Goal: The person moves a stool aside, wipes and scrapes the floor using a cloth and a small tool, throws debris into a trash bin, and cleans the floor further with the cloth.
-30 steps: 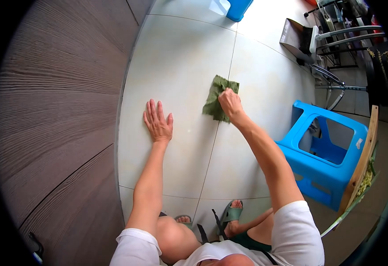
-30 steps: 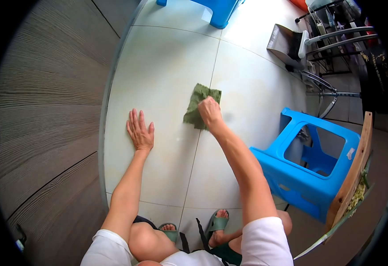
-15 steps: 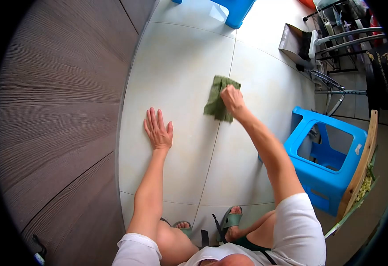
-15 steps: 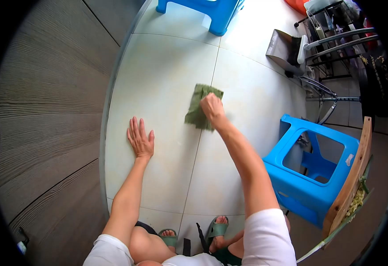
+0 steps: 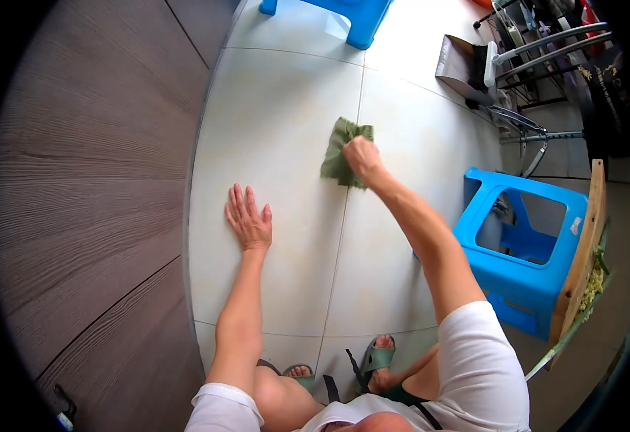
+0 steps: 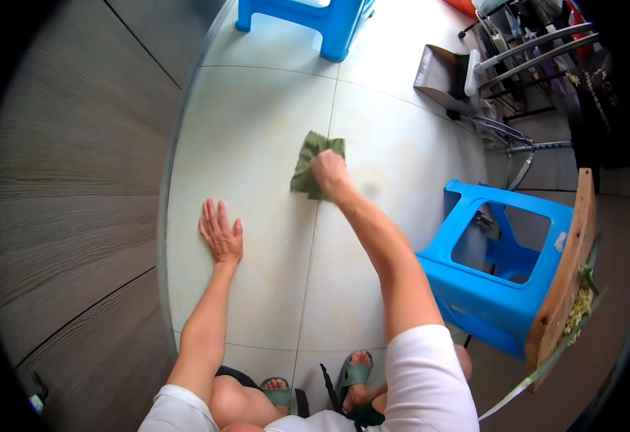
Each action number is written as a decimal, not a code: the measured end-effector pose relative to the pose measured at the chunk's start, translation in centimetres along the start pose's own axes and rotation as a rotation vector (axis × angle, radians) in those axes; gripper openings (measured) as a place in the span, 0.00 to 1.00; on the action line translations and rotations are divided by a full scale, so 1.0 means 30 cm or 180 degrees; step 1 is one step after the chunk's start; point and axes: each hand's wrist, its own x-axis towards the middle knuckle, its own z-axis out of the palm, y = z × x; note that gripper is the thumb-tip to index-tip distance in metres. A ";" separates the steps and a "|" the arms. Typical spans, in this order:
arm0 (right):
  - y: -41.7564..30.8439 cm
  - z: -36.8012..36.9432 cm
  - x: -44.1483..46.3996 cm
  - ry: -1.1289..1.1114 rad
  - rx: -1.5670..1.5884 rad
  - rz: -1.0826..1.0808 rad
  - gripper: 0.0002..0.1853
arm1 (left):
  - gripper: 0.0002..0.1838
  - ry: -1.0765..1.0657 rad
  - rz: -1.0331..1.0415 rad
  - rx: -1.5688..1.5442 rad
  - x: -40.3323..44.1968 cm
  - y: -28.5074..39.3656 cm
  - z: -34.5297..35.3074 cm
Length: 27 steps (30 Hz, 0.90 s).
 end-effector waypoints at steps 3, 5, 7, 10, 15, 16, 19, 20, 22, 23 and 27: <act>-0.018 0.018 -0.082 -0.0025 -0.0068 -0.0177 0.06 | 0.36 -0.0048 -0.0013 0.0000 -0.007 0.001 -0.001; 0.018 0.021 -0.041 0.0084 0.0066 -0.0072 0.05 | 0.36 -0.0051 -0.0040 -0.0006 0.001 -0.004 -0.002; 0.056 -0.003 0.052 -0.0136 -0.0015 -0.0065 0.05 | 0.36 -0.0091 -0.0045 0.0002 -0.016 -0.001 -0.006; 0.040 0.024 0.030 0.0158 0.0165 -0.0074 0.05 | 0.36 -0.0083 -0.0044 -0.0011 -0.009 -0.004 -0.009; 0.041 0.087 0.012 0.0163 0.0128 -0.0015 0.05 | 0.36 -0.0044 -0.0033 -0.0086 0.005 0.000 -0.007; 0.062 0.060 0.052 0.0064 0.0090 0.0049 0.04 | 0.36 -0.0047 -0.0037 -0.0101 -0.004 0.000 -0.007; 0.076 0.047 0.115 0.0274 0.0037 0.0031 0.05 | 0.36 -0.0019 -0.0044 -0.0101 0.007 0.000 -0.008; 0.065 0.056 0.085 0.0274 0.0111 0.0049 0.05 | 0.36 -0.0046 -0.0038 -0.0109 0.000 0.002 -0.014; 0.041 0.051 0.002 0.0227 0.0224 0.0015 0.06 | 0.36 -0.0001 -0.0024 -0.0122 0.011 0.001 -0.010; 0.032 0.110 -0.055 0.0307 0.0230 -0.0144 0.06 | 0.36 -0.0002 -0.0027 -0.0136 0.001 0.002 -0.012; -0.095 0.258 -0.329 -0.0003 0.1248 0.0156 0.10 | 0.36 -0.0009 -0.0050 -0.0092 -0.005 -0.001 -0.005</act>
